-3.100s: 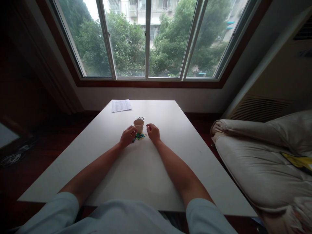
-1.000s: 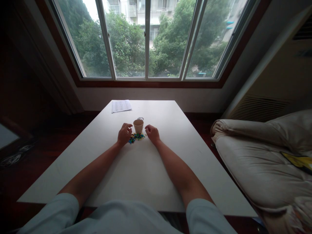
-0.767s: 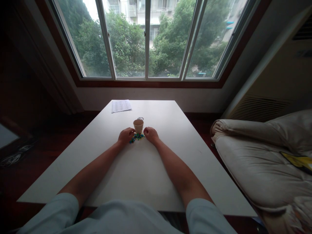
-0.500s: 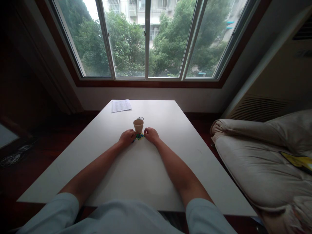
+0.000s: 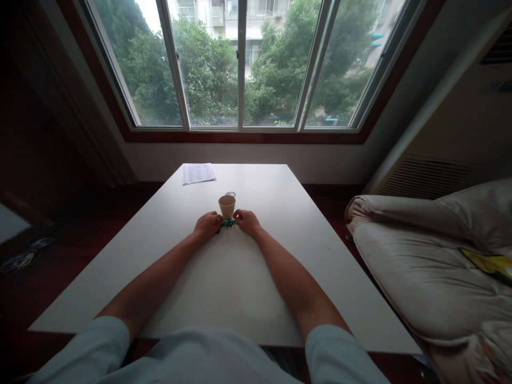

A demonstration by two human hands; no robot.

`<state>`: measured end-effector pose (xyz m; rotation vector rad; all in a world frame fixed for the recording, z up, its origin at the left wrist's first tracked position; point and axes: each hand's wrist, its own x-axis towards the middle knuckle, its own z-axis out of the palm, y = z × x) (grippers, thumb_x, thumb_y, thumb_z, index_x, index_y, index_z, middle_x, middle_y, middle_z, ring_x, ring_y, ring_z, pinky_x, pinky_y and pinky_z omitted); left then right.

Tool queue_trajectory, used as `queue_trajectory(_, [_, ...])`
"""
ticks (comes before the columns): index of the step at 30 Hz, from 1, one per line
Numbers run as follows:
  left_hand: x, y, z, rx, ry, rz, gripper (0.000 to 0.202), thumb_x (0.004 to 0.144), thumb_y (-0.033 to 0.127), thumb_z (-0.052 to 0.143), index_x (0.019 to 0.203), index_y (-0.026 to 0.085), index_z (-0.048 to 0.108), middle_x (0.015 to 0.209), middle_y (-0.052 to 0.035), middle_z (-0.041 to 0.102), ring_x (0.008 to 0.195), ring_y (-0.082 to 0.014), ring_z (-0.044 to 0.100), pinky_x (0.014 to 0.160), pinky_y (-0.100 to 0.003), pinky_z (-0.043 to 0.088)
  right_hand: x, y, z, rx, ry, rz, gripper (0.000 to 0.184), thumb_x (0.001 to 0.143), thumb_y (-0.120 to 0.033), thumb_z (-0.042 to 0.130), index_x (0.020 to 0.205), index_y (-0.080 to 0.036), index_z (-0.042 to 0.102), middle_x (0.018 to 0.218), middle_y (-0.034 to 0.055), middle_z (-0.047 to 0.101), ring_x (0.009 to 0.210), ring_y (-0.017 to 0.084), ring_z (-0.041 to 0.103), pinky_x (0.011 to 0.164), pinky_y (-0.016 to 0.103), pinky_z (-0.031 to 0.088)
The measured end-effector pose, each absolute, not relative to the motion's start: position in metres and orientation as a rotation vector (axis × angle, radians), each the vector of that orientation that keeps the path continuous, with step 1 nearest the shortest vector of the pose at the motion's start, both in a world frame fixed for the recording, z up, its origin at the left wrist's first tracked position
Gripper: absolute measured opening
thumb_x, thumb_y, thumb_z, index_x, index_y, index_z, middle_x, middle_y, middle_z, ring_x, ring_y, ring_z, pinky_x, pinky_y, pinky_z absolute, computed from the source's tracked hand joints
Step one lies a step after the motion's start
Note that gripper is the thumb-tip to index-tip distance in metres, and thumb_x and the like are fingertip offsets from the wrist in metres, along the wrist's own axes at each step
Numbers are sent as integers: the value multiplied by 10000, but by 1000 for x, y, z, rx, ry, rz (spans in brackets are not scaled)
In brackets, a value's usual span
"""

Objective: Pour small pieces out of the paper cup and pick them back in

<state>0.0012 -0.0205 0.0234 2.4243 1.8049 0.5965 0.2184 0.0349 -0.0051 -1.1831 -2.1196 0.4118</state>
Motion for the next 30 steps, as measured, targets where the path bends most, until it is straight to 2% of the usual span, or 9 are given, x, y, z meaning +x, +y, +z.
queue_trajectory(6, [2,-20,21,2446,1748,612,276,930,276,536,1132,307,723,1014,-48,655,954,-196,600,768,-279,428,219,35,-6,-1175,-2103,421,184,815,-226,564,903,-225,725,674,-25,616,616,111,501,608,224,341])
queue_trajectory(15, [4,-22,22,2462,1684,645,230,901,316,565,1031,296,754,960,-39,654,901,-188,603,744,-278,430,218,37,-7,-1166,-2101,407,178,816,-241,566,897,-229,724,662,-28,615,600,109,500,605,224,345])
queue_trajectory(21, [3,-19,19,2394,1687,670,201,867,336,590,960,266,753,891,-26,641,794,-158,596,692,-263,415,218,37,-8,-1174,-2098,400,180,811,-235,569,899,-231,725,669,-26,623,606,111,499,612,224,349])
queue_trajectory(30, [4,-19,21,2361,1718,660,209,876,357,575,910,240,745,885,-32,649,795,-158,598,693,-259,417,217,34,-5,-1200,-2101,400,184,812,-229,575,915,-231,727,688,-22,633,619,113,504,619,224,357])
